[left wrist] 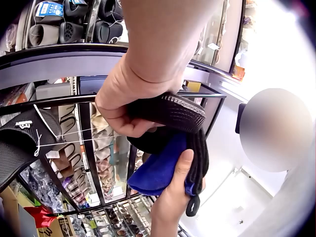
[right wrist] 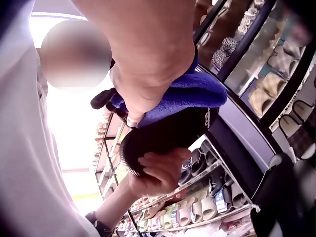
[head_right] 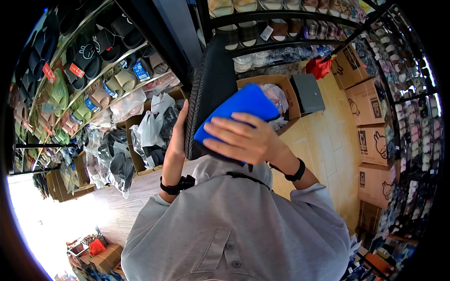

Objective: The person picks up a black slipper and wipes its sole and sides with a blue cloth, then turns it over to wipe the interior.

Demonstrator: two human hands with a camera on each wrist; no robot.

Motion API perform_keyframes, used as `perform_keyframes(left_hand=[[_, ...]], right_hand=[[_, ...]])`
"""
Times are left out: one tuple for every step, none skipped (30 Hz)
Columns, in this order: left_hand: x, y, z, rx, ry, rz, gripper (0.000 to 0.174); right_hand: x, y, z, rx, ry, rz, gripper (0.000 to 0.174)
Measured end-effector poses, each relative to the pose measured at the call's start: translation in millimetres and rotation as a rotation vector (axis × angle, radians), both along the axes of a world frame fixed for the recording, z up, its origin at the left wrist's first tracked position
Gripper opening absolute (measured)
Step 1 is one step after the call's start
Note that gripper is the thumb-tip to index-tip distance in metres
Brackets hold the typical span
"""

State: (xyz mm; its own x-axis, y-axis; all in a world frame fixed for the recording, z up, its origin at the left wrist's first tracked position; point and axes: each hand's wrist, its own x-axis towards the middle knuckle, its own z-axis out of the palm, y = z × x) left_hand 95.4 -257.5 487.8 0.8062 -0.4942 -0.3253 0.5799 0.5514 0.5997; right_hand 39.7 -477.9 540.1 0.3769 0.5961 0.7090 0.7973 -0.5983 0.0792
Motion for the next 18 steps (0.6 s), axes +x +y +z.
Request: perform_keyframes(left_hand=[[2.0, 6.2, -6.7, 0.001, 0.001, -0.001, 0.065], [6.9, 17.3, -17.2, -0.082, -0.021, -0.106, 0.065], [9.9, 23.9, -25.5, -0.165, -0.046, -0.21, 0.065], [2.6, 11.6, -3.3, 0.052, -0.014, -0.076, 0.065], [4.0, 13.2, -5.8, 0.051, -0.015, -0.074, 0.065], [6.4, 16.3, -10.7, -0.004, -0.009, -0.097, 0.065], [7.7, 16.9, -8.4, -0.059, -0.003, -0.122, 0.066], [6.0, 12.4, -5.4, -0.059, -0.003, -0.122, 0.066], [2.8, 4.1, -1.2, -0.053, 0.019, -0.046, 0.066], [0.8, -0.7, 3.0, -0.048, 0.042, 0.031, 0.066], [0.2, 1.2, 2.0, -0.046, 0.044, 0.032, 0.066], [0.3, 3.8, -0.1, -0.034, 0.0, 0.007, 0.066], [0.6, 5.5, -2.3, -0.022, -0.046, -0.019, 0.066], [-0.5, 6.0, -3.9, -0.001, -0.052, -0.003, 0.066], [-1.6, 6.1, -3.8, 0.0, -0.05, -0.003, 0.066], [-3.4, 6.1, -1.8, -0.006, -0.003, 0.018, 0.066], [-4.0, 6.1, -0.7, -0.012, 0.041, 0.04, 0.065], [7.3, 32.0, -30.1, -0.33, -0.075, -0.241, 0.065]], right_hand=[[4.1, -5.1, 5.2, -0.02, -0.016, -0.052, 0.033], [6.9, -9.6, 11.3, -0.009, -0.009, -0.121, 0.036], [11.7, -13.1, 11.6, 0.031, -0.004, -0.183, 0.037], [14.1, -13.9, 12.3, 0.064, 0.01, -0.21, 0.037], [15.5, -14.2, 13.3, 0.098, 0.024, -0.236, 0.037], [15.5, -10.5, 15.4, 0.116, 0.03, -0.221, 0.037], [14.2, -7.2, 13.7, 0.118, 0.024, -0.206, 0.037], [10.3, -2.9, 12.1, 0.102, 0.034, -0.168, 0.036], [5.8, 1.8, 9.8, 0.087, 0.043, -0.13, 0.036], [2.7, 6.2, 1.2, 0.078, 0.037, -0.07, 0.034], [-1.7, 9.9, 1.5, 0.05, 0.059, -0.014, 0.033], [-5.7, 13.8, -2.5, 0.052, 0.044, 0.022, 0.033], [-7.7, 16.3, -6.6, 0.054, 0.027, 0.057, 0.032], [-6.5, 14.6, -5.2, 0.047, 0.03, 0.073, 0.032], [-4.0, 10.3, -2.0, 0.048, 0.032, 0.073, 0.032], [-0.4, 4.3, 2.6, 0.013, 0.03, 0.017, 0.032], [3.5, -1.1, 7.6, -0.022, 0.027, -0.038, 0.033], [7.0, -4.8, 12.4, -0.005, 0.046, -0.103, 0.036]])
